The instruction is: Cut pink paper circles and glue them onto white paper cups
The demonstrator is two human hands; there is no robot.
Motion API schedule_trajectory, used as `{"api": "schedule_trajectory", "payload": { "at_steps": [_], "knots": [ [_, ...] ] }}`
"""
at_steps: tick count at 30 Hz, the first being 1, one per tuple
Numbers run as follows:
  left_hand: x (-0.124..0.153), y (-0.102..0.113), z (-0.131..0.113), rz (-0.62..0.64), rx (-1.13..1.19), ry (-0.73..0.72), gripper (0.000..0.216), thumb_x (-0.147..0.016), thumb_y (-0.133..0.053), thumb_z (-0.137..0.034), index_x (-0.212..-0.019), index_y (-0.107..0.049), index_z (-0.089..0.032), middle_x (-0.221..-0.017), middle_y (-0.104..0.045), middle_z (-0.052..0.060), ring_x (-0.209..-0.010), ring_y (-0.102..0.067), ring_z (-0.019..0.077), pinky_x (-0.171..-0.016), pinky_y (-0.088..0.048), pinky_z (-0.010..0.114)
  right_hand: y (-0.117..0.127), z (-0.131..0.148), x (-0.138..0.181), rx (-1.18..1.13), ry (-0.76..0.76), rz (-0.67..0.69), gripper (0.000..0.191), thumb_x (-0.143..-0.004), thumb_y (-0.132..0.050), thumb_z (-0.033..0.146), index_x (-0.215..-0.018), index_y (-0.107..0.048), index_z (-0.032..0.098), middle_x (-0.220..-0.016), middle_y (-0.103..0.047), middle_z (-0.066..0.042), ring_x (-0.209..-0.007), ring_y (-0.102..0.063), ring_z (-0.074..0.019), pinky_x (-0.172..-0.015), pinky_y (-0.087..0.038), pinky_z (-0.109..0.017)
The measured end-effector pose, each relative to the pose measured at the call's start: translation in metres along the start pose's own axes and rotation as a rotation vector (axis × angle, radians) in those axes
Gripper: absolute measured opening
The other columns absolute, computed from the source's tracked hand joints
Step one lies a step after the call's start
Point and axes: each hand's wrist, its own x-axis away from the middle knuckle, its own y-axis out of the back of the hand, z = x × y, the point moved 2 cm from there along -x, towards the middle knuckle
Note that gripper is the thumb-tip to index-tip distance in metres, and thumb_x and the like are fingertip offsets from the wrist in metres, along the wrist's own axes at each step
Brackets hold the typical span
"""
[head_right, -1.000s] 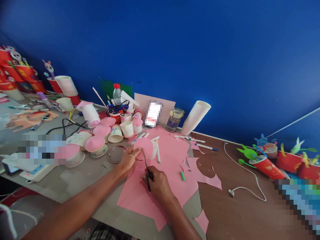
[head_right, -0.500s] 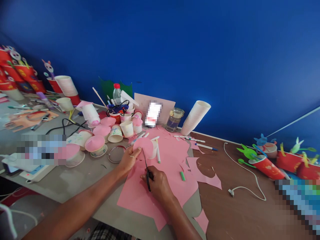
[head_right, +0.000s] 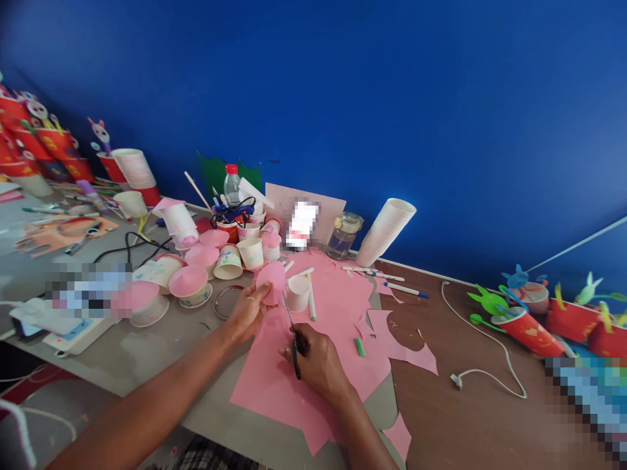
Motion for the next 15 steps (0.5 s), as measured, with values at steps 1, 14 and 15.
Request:
{"api": "schedule_trajectory", "payload": {
  "at_steps": [1,14,15],
  "knots": [
    [0.0,-0.0004,-0.0009,-0.002,0.009,-0.005,0.029,-0.061,-0.076,-0.036,-0.078,-0.064,-0.015,-0.065,-0.065,0.001,-0.064,-0.06,0.0159,-0.057,-0.043,0.025,0.0021,0.0011,0.0004,0.019,0.006,-0.002,0.036,-0.076,-0.061,0.039,-0.103,-0.063,0.015,-0.064,-0.057,0.0,-0.057,-0.05,-0.0142,-0.052,-0.038,-0.023],
    [-0.0002,0.003,0.0058,0.025,-0.001,-0.008,0.034,-0.063,-0.076,-0.038,-0.084,-0.066,-0.013,-0.074,-0.07,0.005,-0.076,-0.066,0.0214,-0.066,-0.05,0.031,0.0091,0.0013,0.0018,-0.45,0.017,0.092,0.044,-0.079,-0.056,0.053,-0.1,-0.057,0.014,-0.065,-0.052,0.001,-0.056,-0.05,-0.0124,-0.053,-0.04,-0.024],
    [0.0012,0.0024,0.0058,0.041,-0.006,-0.001,0.033,-0.063,-0.076,-0.038,-0.083,-0.065,-0.013,-0.074,-0.07,0.005,-0.074,-0.066,0.021,-0.065,-0.05,0.03,0.0098,0.0032,0.0028,-0.495,0.031,0.128,0.046,-0.078,-0.056,0.055,-0.099,-0.057,0.014,-0.064,-0.053,0.001,-0.056,-0.051,-0.0126,-0.053,-0.04,-0.024]
  ]
}}
